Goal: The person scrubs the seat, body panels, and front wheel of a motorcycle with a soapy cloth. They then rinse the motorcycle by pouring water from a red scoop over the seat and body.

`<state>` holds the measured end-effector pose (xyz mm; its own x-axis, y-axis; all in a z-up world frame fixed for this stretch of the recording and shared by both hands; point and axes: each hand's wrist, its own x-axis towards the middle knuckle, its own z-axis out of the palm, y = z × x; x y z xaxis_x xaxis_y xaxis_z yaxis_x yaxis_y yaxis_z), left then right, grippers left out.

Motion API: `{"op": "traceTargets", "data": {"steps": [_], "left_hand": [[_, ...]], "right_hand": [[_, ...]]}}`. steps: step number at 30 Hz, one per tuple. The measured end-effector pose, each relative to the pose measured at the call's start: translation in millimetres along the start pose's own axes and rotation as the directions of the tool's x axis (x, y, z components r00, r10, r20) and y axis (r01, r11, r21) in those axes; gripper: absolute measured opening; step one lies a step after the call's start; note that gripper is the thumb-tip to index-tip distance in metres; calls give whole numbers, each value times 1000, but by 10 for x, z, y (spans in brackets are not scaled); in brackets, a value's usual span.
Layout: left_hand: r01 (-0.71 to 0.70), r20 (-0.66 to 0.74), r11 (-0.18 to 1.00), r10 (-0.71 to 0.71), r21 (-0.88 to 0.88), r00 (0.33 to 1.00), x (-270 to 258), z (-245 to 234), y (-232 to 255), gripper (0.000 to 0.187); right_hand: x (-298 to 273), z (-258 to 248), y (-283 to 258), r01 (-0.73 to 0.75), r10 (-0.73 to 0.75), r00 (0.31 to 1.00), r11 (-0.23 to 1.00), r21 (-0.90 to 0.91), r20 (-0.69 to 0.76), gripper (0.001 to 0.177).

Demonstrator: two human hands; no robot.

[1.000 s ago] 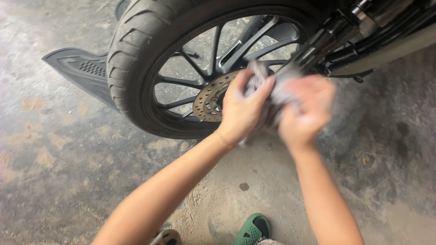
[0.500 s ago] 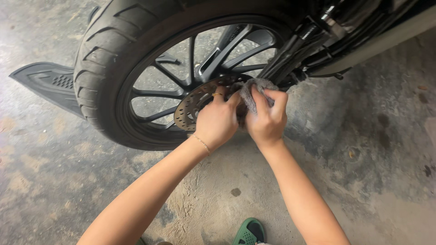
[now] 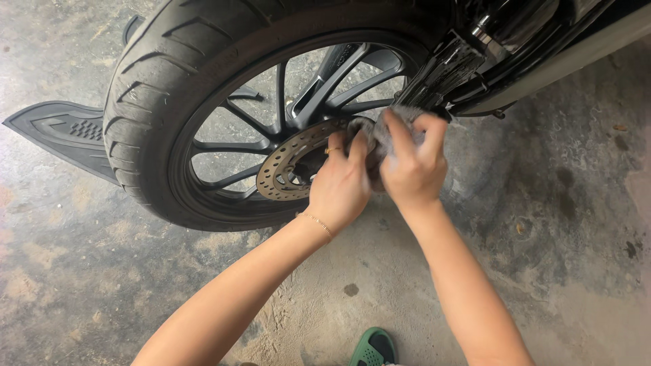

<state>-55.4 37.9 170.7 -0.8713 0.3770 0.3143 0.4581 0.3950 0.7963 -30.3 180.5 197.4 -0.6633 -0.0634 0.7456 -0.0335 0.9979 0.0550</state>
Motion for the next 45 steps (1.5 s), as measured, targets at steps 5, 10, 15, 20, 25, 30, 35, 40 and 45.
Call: {"op": "traceTargets", "data": {"steps": [5,10,15,20,25,30,35,40,45], "left_hand": [[66,49,998,-67,13,997,32,4,41,57],[54,25,998,-54,-22,998,29,88,68,60],[29,50,999,-31,44,998,-111,41,-24,61],[28,99,993,-39,111,994,-218,9,-127,51],[-47,88,986,33,161,996,-326,4,-220,48],[-118,47,978,111,169,993,-375,23,-259,47],[-38,149,984,12,174,989,-370,-40,-226,31],[-4,75,997,-1,71,997,-274,-92,-103,36],[21,-88,993,-32,-118,996,14,-132,107,44]], "right_hand": [[305,-54,57,-61,43,985,993,-104,-170,28],[492,-135,-112,26,-20,1000,906,-423,19,30],[407,-61,-315,173,-40,965,840,-514,260,24],[2,-69,-428,225,-166,966,917,-329,198,32],[-277,1,-364,93,-73,984,988,-120,162,36],[-497,-63,-366,-95,76,975,992,82,210,54],[-633,-98,-367,-267,213,945,941,207,250,50],[-758,-41,-73,-344,303,939,864,368,166,35],[-501,-212,585,-530,696,714,465,710,77,24]]}}
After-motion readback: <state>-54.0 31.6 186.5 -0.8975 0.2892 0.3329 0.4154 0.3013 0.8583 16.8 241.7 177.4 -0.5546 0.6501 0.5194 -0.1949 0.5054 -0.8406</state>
